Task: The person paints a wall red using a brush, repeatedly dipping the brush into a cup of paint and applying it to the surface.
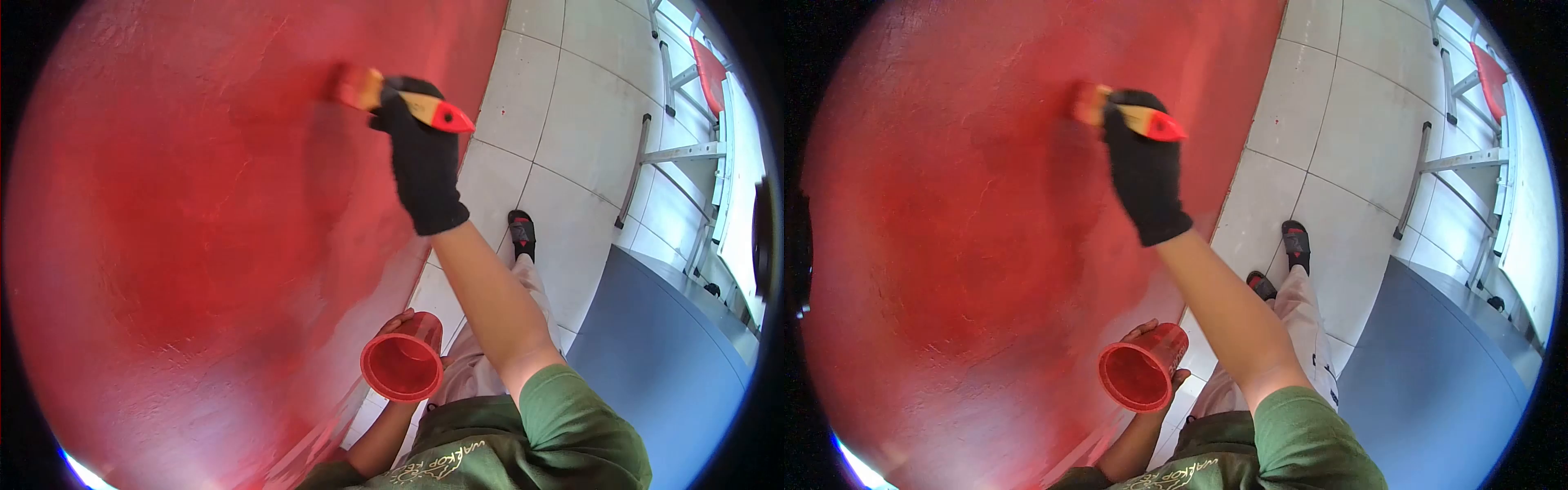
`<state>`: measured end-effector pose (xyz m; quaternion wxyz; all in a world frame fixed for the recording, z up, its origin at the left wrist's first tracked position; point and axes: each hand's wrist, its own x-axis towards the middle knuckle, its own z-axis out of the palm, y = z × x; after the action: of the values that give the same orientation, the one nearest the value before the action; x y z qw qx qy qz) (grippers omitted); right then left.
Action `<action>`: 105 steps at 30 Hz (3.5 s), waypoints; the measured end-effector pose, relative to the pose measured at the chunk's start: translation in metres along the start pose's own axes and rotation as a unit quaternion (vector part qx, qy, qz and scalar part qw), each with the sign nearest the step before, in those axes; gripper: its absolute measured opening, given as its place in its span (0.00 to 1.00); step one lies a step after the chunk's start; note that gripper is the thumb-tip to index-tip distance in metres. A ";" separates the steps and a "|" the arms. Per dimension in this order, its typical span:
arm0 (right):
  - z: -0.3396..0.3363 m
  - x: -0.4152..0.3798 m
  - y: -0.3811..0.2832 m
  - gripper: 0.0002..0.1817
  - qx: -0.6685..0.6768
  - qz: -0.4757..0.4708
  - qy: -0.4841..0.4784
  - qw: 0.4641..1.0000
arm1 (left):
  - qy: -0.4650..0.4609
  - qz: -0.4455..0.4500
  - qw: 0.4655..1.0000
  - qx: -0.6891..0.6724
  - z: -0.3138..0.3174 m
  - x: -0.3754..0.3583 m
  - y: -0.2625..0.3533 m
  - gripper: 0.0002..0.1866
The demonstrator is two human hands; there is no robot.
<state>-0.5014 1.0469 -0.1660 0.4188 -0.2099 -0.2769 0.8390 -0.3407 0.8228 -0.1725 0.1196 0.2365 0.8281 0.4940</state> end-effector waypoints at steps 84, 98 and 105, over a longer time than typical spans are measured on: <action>-0.062 -0.095 -0.127 0.12 -0.474 0.112 -0.077 0.870 | 0.069 -0.077 0.952 -0.287 0.056 0.065 -0.026 0.45; -0.091 -0.089 -0.096 0.13 -0.184 0.227 0.015 0.956 | 0.034 -0.064 0.981 -0.179 0.047 0.060 -0.050 0.41; -0.138 -0.059 -0.017 0.15 -0.134 0.138 0.044 0.980 | 0.035 -0.072 0.995 -0.056 0.025 0.058 -0.054 0.17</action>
<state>-0.3778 1.0467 -0.2524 0.2788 -0.3369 -0.3365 0.8340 -0.3941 0.8502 -0.2298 0.1388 0.1514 0.8178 0.5376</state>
